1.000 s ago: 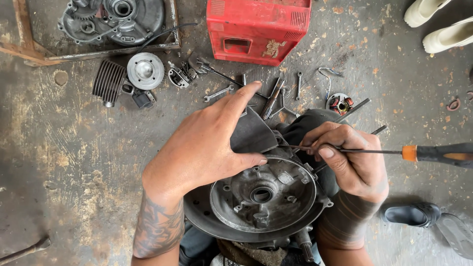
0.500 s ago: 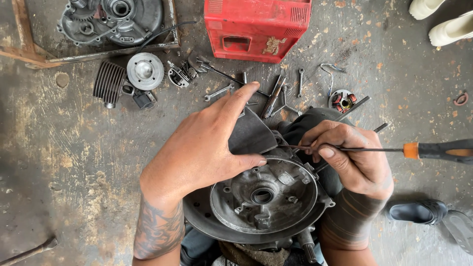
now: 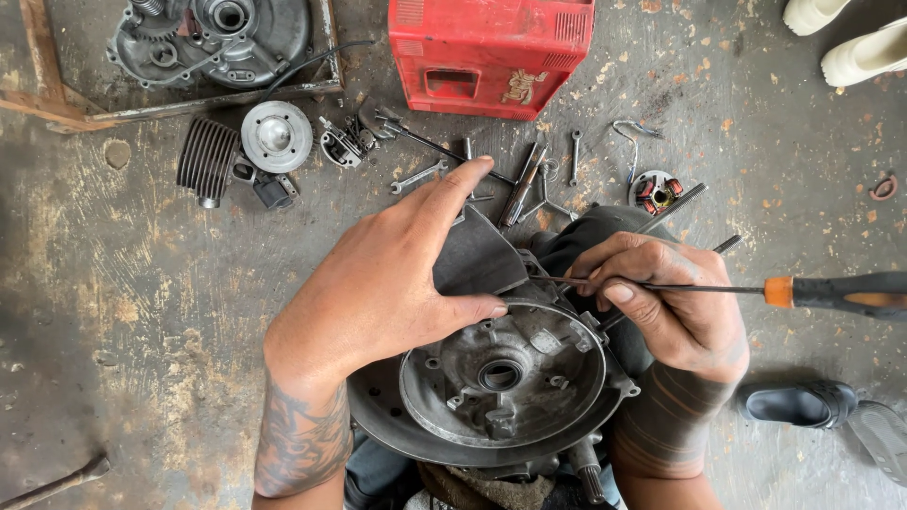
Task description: The person sits on the floor holding a motorcycle engine cover, pries around its edge with a screwdriver, lifts and repositions the cover, then wipes its inner surface and rim with a rag. They resume prying at the cover's mating edge with the screwdriver.
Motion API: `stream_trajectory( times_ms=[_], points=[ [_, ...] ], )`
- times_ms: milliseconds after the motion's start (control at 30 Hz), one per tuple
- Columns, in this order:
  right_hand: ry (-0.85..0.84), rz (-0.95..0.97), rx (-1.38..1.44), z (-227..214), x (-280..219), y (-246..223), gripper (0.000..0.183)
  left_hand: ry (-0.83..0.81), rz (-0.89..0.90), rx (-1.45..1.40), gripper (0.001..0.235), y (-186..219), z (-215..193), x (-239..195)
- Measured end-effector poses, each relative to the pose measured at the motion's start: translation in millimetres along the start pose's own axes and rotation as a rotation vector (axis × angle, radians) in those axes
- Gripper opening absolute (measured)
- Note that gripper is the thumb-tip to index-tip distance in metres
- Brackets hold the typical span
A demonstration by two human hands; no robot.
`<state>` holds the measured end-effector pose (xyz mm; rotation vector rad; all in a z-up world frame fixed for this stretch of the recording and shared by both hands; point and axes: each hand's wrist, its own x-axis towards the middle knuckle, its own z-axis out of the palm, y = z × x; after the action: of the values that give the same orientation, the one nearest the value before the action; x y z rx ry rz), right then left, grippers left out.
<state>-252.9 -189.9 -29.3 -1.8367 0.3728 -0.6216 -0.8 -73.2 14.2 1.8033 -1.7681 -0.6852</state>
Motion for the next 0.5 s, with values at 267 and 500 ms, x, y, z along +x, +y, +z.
stream_trajectory(
  times_ms=[267, 500],
  points=[
    [0.021, -0.011, 0.001, 0.9, 2.7, -4.4, 0.003, -0.019, -0.032, 0.009, 0.107, 0.9, -0.4, 0.0],
    [0.037, 0.016, -0.049, 1.5, 0.9, -3.2, 0.004, -0.012, -0.032, 0.006, 0.108, 0.2, 0.7, -0.6]
  ],
)
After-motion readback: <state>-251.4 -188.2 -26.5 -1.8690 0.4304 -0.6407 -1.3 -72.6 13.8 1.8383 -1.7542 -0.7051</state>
